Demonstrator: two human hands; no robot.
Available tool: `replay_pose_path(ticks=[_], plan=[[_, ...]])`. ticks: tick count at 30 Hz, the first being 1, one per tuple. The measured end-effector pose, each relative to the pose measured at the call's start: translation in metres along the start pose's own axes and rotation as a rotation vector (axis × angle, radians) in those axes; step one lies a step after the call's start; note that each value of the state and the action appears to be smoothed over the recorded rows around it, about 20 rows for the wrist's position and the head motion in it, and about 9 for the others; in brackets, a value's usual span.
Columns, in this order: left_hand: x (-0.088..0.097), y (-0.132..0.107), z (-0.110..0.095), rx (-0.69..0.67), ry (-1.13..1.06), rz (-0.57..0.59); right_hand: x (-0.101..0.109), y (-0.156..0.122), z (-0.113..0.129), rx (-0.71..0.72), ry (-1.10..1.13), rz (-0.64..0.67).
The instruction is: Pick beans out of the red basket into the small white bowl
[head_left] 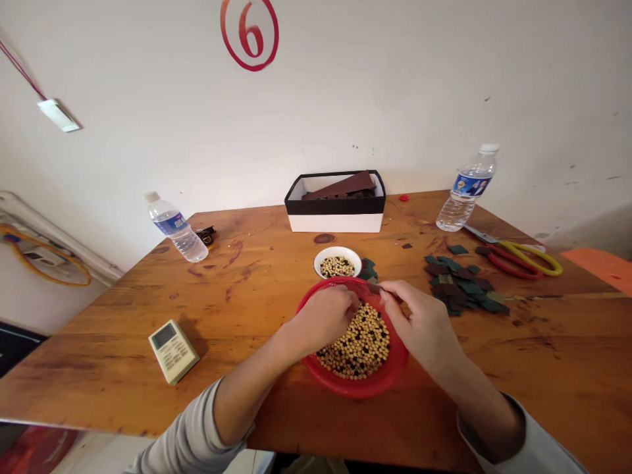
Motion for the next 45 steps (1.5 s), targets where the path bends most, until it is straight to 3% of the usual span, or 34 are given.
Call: replay_pose_path(ticks=[3,6,10,12,14,16,18,20,25,32,37,45], plan=[[-0.008,-0.003,0.000,-0.024,0.158,0.076,-0.001,-0.001,0.000,-0.027,0.037,0.035],[-0.012,-0.003,0.002,-0.014,0.201,0.101,0.007,0.003,-0.010,-0.023,-0.003,-0.018],[-0.012,-0.003,0.000,0.005,0.241,0.115,0.036,0.016,-0.043,-0.165,-0.317,-0.166],[-0.011,-0.004,-0.002,0.014,0.252,0.126,0.049,0.024,-0.058,-0.214,-0.539,-0.148],[-0.011,-0.004,-0.004,0.026,0.263,0.146,0.051,0.031,-0.068,-0.196,-0.625,-0.130],[-0.010,-0.004,-0.006,0.030,0.278,0.160,0.038,0.037,-0.074,-0.152,-0.568,-0.020],[-0.010,-0.004,-0.007,0.025,0.281,0.157,0.012,0.043,-0.078,-0.151,-0.418,0.224],[-0.011,-0.004,-0.008,0.018,0.275,0.153,-0.015,0.049,-0.079,-0.142,-0.369,0.329],[-0.012,-0.004,-0.007,0.009,0.281,0.158,-0.062,0.066,-0.076,-0.142,-0.325,0.444],[-0.010,-0.005,-0.010,0.002,0.321,0.155,-0.083,0.070,-0.078,-0.232,-0.336,0.479],[-0.013,-0.005,-0.008,-0.019,0.327,0.130,-0.074,0.066,-0.081,-0.242,-0.288,0.459],[-0.011,-0.004,-0.003,0.021,0.204,0.137,-0.025,0.048,-0.064,-0.228,-0.145,0.368]])
Point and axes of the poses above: each hand's wrist, its own y-axis towards the middle knuckle, its own x-axis out of the back of the hand, z = x × y, the point moved 2 cm from there along y, towards the middle knuckle, and after that the axes turned 7 degrees about -x, right-handed, at the moved point
